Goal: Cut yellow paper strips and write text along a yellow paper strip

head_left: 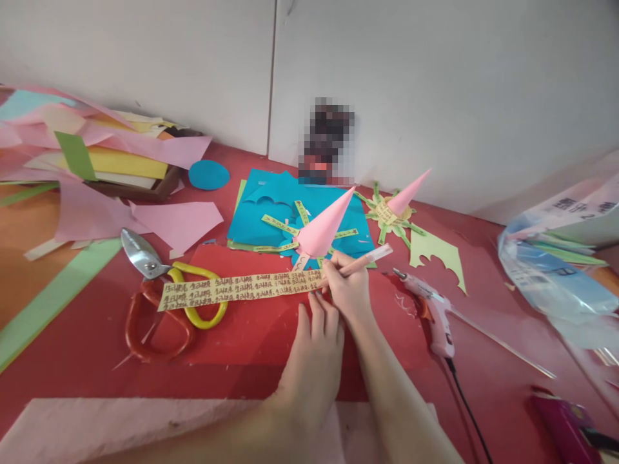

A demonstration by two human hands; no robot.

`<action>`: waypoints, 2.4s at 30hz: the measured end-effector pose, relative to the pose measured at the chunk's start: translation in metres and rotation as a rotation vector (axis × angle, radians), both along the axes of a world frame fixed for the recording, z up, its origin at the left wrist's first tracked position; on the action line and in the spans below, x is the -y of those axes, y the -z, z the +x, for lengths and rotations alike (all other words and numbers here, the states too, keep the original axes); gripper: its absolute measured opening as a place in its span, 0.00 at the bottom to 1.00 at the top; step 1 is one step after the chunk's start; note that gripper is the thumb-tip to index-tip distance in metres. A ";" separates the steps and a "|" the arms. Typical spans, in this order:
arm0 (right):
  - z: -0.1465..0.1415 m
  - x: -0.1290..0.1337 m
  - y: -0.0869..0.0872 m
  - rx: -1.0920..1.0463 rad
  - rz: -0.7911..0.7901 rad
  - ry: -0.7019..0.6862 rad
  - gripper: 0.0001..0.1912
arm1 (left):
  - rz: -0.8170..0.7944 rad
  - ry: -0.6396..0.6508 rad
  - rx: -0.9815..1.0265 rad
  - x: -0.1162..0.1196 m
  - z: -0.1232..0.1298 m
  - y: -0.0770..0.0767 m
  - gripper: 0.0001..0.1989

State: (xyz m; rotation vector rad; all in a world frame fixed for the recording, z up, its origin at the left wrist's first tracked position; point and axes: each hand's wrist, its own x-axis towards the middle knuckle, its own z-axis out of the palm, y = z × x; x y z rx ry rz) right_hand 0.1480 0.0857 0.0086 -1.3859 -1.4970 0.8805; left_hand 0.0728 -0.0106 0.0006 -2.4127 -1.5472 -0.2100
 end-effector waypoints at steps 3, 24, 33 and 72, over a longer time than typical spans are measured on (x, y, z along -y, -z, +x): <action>0.000 0.000 0.001 -0.045 -0.005 0.020 0.16 | 0.003 -0.005 -0.008 0.000 0.000 -0.001 0.22; 0.001 -0.003 0.007 0.095 0.047 0.076 0.21 | -0.009 -0.010 -0.010 0.001 0.000 -0.001 0.22; 0.000 -0.002 0.003 0.142 0.049 0.041 0.19 | -0.018 -0.009 -0.040 0.001 0.000 -0.002 0.22; 0.000 -0.001 0.000 0.195 0.097 0.071 0.18 | -0.008 -0.006 -0.008 0.001 -0.001 -0.003 0.21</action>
